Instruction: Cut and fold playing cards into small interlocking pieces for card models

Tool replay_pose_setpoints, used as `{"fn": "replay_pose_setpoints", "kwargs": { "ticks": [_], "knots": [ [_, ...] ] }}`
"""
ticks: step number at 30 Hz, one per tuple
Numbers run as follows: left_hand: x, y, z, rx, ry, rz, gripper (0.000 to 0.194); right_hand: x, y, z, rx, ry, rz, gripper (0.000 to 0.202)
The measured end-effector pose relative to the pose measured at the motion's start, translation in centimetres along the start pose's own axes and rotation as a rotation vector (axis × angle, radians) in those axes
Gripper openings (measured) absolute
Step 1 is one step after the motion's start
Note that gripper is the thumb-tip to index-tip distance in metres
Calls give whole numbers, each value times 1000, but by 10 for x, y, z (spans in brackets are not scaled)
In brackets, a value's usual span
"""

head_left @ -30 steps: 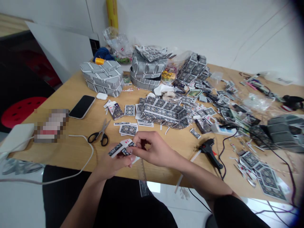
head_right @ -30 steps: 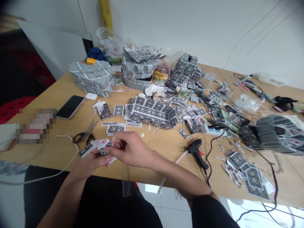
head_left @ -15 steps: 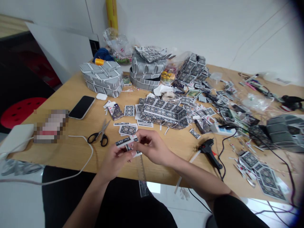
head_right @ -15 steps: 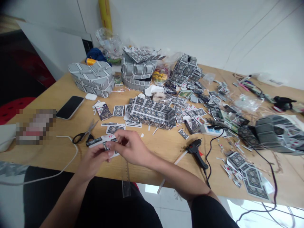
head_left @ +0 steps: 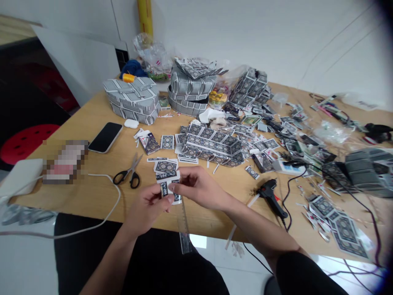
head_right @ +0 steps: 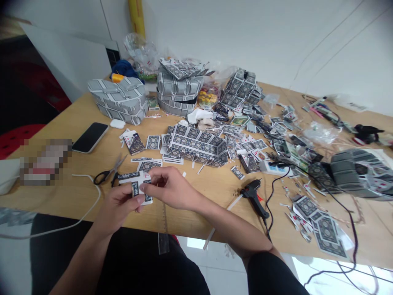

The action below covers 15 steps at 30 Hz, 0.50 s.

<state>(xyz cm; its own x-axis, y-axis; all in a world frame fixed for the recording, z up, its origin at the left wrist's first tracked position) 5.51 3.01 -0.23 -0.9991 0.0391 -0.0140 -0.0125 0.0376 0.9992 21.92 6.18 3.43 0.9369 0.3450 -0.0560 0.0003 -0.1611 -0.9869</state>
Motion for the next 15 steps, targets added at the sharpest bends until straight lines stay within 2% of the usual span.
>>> {"fn": "replay_pose_setpoints", "kwargs": {
  "ticks": [3, 8, 11, 15],
  "knots": [
    [2, -4, 0, 4, -10, -24, 25, -1, 2, 0, 12, 9, 12, 41],
    [2, -10, -2, 4, 37, -19, 28, -1, 3, -1, 55, 110, -9, 44],
    [2, -7, -2, -46, 75, -21, 30, -2, 3, -1, 73, 128, -18, 43],
    [2, 1, -3, -77, 49, 1, 28, -1, 0, -1, 75, 100, -3, 43]
  ]
}}
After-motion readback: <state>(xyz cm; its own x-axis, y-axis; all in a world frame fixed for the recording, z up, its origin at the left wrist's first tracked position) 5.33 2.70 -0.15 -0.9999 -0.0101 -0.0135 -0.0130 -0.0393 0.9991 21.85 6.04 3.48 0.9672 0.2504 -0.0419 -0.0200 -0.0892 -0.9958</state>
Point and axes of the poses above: each hand's wrist, its own z-axis towards the middle knuckle, its own x-axis out of the back of the hand, y = z × x, the point moved 4 cm from there along z, towards the middle knuckle, and after that the axes turned 13 degrees about y, right-handed, at the moved point
